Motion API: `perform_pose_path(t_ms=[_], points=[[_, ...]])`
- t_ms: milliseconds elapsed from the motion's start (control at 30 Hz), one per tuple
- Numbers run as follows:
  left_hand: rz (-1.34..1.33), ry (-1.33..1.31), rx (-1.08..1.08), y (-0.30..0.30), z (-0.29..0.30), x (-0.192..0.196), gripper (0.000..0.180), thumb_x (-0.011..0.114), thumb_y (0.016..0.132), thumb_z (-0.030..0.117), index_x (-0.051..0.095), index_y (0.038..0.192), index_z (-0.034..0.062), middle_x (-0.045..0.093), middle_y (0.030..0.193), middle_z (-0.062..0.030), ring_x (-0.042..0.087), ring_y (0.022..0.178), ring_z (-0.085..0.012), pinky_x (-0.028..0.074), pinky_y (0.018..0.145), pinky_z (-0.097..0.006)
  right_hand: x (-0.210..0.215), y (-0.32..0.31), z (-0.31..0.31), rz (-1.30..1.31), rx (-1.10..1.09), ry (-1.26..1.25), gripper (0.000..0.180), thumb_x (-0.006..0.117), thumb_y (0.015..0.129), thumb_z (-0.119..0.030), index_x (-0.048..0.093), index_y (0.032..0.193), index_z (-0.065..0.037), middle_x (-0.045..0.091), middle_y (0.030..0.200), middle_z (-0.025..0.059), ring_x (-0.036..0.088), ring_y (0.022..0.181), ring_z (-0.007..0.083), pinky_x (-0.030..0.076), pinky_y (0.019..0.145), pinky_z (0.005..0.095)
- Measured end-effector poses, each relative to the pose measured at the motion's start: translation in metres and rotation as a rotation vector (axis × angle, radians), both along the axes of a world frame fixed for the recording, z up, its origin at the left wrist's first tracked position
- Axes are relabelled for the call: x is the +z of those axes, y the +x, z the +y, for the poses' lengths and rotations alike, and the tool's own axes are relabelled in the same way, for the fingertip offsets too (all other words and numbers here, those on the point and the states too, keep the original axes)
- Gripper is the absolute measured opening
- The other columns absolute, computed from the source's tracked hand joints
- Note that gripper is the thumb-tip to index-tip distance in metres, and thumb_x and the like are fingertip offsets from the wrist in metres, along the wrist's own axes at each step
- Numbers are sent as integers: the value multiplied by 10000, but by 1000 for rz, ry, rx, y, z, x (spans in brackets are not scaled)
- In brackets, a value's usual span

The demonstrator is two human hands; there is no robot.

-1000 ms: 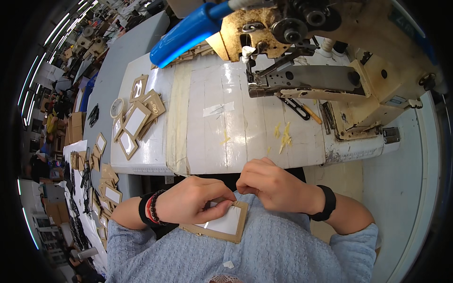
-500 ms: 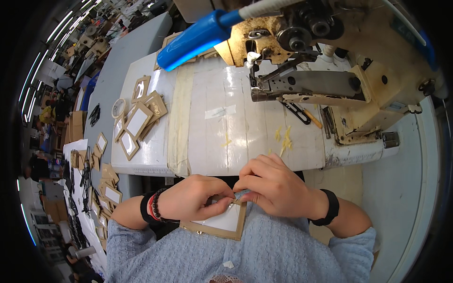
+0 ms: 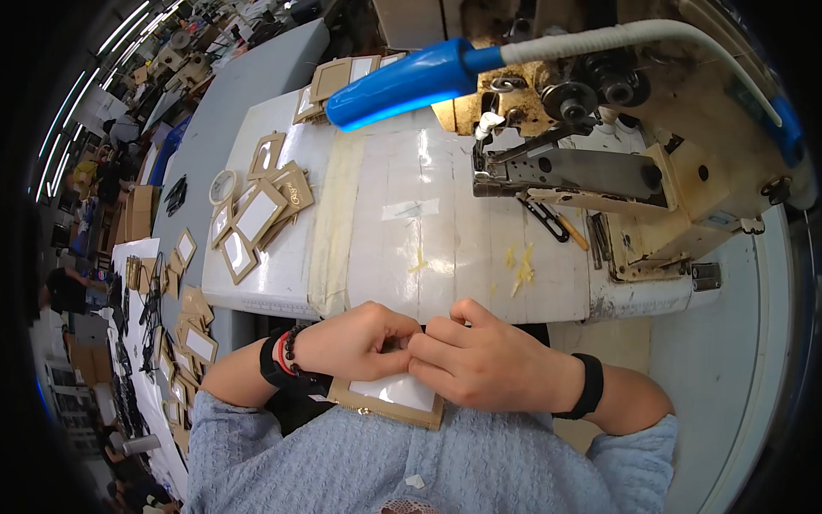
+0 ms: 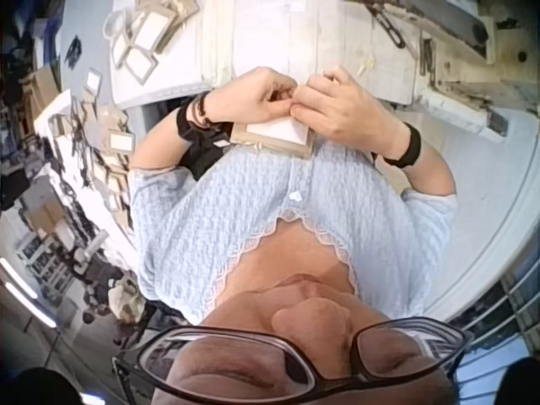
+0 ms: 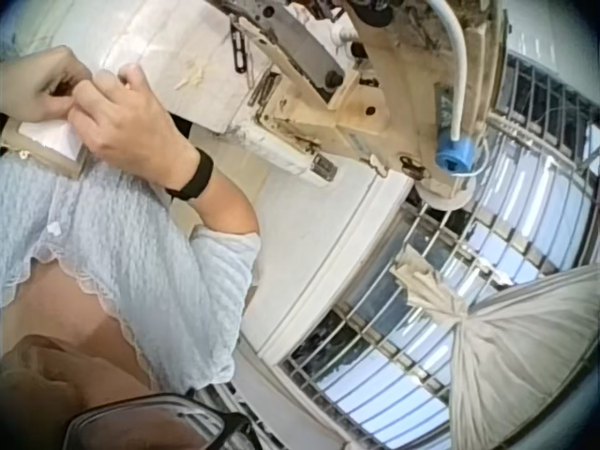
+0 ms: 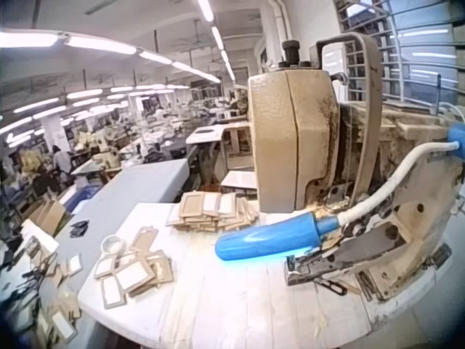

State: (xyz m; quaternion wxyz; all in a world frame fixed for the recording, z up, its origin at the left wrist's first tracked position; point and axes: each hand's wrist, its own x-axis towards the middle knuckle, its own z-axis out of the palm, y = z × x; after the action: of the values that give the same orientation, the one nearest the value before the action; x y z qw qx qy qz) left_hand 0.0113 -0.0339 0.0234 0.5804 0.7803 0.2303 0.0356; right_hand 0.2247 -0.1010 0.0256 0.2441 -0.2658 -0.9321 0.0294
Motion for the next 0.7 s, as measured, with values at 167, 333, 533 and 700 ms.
perform_pose_path(t_ms=[167, 333, 533, 700], points=[[1, -61, 30, 0, 3, 0, 151, 622, 864, 78, 675, 919, -53, 636, 673, -68, 537, 594, -81, 434, 530, -266, 3, 3, 4, -50, 39, 173, 81, 609, 737, -138, 601, 782, -71, 514, 776, -10, 489, 741, 133, 374, 667, 271], [23, -105, -8, 6, 9, -3, 154, 612, 860, 71, 674, 915, -59, 631, 673, -59, 524, 595, -73, 425, 527, -267, 18, 1, 5, -252, 115, 294, 102, 606, 732, -166, 603, 718, -65, 504, 720, -10, 488, 711, 133, 374, 645, 248], [29, -157, -36, 9, 7, -6, 150, 615, 851, 67, 667, 899, -66, 614, 669, -51, 506, 611, -65, 420, 541, -266, 18, -2, 9, -324, 211, 249, 99, 595, 743, -172, 586, 714, -78, 498, 731, -10, 489, 728, 138, 371, 640, 249], [31, -246, -72, 10, 7, -3, 153, 606, 873, 74, 659, 886, -69, 613, 681, -42, 507, 633, -57, 428, 557, -265, 8, 8, 15, -198, 263, 26, 80, 579, 776, -168, 573, 824, -104, 513, 806, -10, 503, 736, 133, 361, 624, 254]])
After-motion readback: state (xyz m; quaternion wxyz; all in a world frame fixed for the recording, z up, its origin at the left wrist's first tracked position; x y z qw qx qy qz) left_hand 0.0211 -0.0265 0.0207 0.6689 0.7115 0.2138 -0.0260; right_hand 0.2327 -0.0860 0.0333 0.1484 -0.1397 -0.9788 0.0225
